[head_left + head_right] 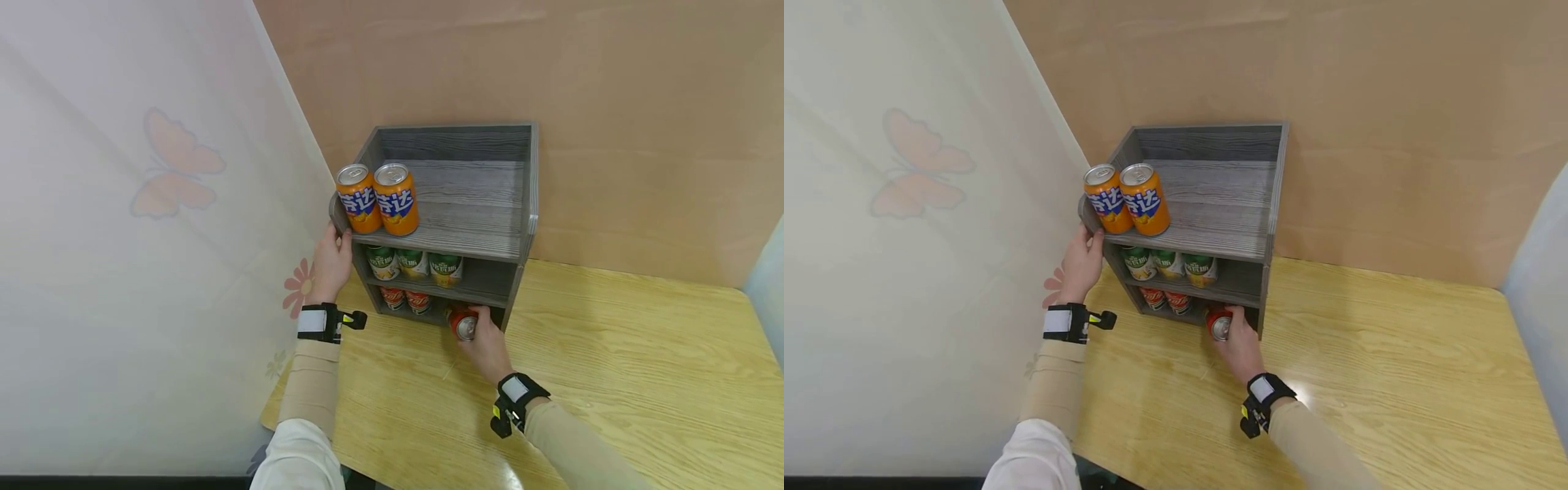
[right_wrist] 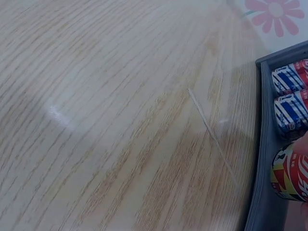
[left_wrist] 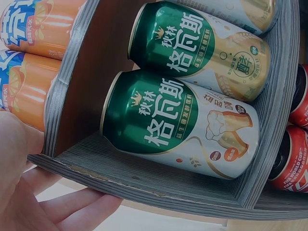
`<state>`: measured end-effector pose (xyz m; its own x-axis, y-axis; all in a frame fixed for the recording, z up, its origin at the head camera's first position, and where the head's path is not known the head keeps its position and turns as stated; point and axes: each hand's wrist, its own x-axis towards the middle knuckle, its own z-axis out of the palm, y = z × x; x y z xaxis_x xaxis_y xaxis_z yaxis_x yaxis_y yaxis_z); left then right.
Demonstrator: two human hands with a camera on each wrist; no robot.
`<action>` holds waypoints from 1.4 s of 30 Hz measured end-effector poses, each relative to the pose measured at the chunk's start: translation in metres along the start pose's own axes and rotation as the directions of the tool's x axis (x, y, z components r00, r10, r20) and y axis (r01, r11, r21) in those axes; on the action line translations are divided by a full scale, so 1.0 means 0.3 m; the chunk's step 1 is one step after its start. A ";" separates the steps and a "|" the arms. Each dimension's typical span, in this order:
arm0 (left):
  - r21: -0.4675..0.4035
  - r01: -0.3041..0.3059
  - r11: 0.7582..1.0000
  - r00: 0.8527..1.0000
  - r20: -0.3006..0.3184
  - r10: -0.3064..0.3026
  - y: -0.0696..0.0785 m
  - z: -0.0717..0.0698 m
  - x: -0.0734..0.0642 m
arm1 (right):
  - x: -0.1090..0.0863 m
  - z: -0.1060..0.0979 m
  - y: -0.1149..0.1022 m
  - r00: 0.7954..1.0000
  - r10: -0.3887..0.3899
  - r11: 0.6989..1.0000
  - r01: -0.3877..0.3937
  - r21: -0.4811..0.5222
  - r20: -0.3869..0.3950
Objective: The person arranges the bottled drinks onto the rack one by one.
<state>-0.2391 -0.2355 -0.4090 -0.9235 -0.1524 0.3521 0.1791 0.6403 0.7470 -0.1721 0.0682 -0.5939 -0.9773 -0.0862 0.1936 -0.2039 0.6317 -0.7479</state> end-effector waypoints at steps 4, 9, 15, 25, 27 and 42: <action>-0.006 -0.014 1.000 1.000 -0.007 0.014 0.000 0.001 0.002 | 0.001 -0.005 0.009 1.000 -0.001 1.000 0.001 0.020 0.003; -0.010 -0.014 1.000 1.000 -0.008 0.014 0.002 0.001 0.002 | 0.013 -0.008 0.015 1.000 -0.001 1.000 0.000 0.026 0.010; -0.016 -0.014 1.000 1.000 -0.003 0.014 -0.001 0.002 0.002 | 0.051 -0.005 0.013 0.999 0.036 0.999 -0.037 0.034 0.022; -0.007 -0.011 1.000 1.000 0.000 0.011 -0.006 0.004 0.003 | 0.124 -0.010 0.015 0.988 0.093 0.988 -0.108 0.112 0.125; -0.004 -0.008 1.000 1.000 -0.001 0.008 -0.005 0.003 0.003 | 0.136 -0.013 0.012 0.982 0.106 0.984 -0.127 0.128 0.158; -0.006 -0.020 1.000 1.000 -0.009 0.020 -0.006 0.001 0.005 | 0.193 -0.001 0.012 0.943 0.186 0.959 -0.236 0.157 0.276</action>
<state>-0.2410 -0.2367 -0.4100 -0.9168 -0.1461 0.3717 0.1994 0.6389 0.7430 -0.2294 0.0657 -0.5850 -0.9754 -0.1764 -0.1323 0.0258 0.5048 -0.8629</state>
